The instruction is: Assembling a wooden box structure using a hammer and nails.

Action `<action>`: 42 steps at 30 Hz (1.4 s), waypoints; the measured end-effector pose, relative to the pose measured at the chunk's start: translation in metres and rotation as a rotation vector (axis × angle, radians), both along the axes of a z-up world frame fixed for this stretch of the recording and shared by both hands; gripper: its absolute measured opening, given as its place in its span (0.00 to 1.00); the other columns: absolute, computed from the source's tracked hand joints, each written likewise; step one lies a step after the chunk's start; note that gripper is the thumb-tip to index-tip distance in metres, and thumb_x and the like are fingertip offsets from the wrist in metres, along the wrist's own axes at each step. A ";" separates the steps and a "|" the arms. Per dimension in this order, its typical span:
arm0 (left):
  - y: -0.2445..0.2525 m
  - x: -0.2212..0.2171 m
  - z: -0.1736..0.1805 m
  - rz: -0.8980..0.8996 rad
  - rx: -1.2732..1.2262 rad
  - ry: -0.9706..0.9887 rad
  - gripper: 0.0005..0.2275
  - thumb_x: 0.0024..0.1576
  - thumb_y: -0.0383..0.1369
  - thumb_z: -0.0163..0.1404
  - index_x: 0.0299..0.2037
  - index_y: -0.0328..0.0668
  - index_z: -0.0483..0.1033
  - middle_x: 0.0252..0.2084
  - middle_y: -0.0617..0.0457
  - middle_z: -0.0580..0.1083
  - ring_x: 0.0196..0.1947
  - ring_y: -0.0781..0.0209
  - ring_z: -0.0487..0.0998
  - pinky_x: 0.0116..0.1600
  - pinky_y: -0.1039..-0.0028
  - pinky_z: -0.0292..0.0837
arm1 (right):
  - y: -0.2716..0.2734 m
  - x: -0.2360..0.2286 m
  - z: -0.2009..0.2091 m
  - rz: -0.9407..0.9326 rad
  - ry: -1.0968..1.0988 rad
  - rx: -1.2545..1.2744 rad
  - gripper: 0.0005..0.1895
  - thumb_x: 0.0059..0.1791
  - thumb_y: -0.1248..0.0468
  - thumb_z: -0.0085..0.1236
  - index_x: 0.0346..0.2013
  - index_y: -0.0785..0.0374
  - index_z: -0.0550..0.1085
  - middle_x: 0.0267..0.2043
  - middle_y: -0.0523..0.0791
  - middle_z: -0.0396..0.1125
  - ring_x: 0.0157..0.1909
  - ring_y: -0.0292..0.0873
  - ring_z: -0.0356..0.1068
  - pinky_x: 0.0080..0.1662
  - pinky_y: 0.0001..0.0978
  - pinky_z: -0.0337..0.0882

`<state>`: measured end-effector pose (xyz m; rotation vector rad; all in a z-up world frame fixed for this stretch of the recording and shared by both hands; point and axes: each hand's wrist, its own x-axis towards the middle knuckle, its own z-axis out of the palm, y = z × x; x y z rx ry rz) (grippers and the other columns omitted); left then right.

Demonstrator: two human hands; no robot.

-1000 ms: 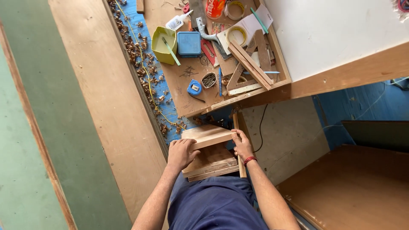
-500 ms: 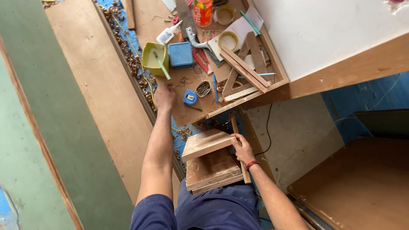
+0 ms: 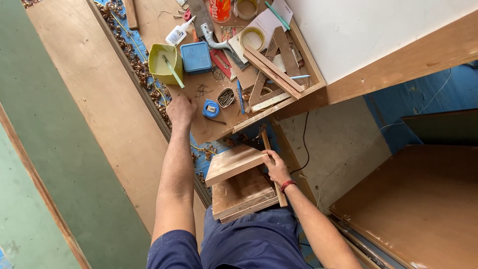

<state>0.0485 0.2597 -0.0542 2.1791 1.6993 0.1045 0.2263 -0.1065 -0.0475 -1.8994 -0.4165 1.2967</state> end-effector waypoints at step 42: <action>-0.250 -0.011 0.036 -0.344 0.107 -0.655 0.08 0.58 0.32 0.57 0.46 0.56 0.84 0.42 0.62 0.79 0.38 0.58 0.76 0.43 0.66 0.66 | -0.158 -0.063 0.088 0.154 -0.682 -0.042 0.26 0.55 0.45 0.57 0.29 0.66 0.74 0.20 0.45 0.62 0.23 0.42 0.63 0.29 0.37 0.65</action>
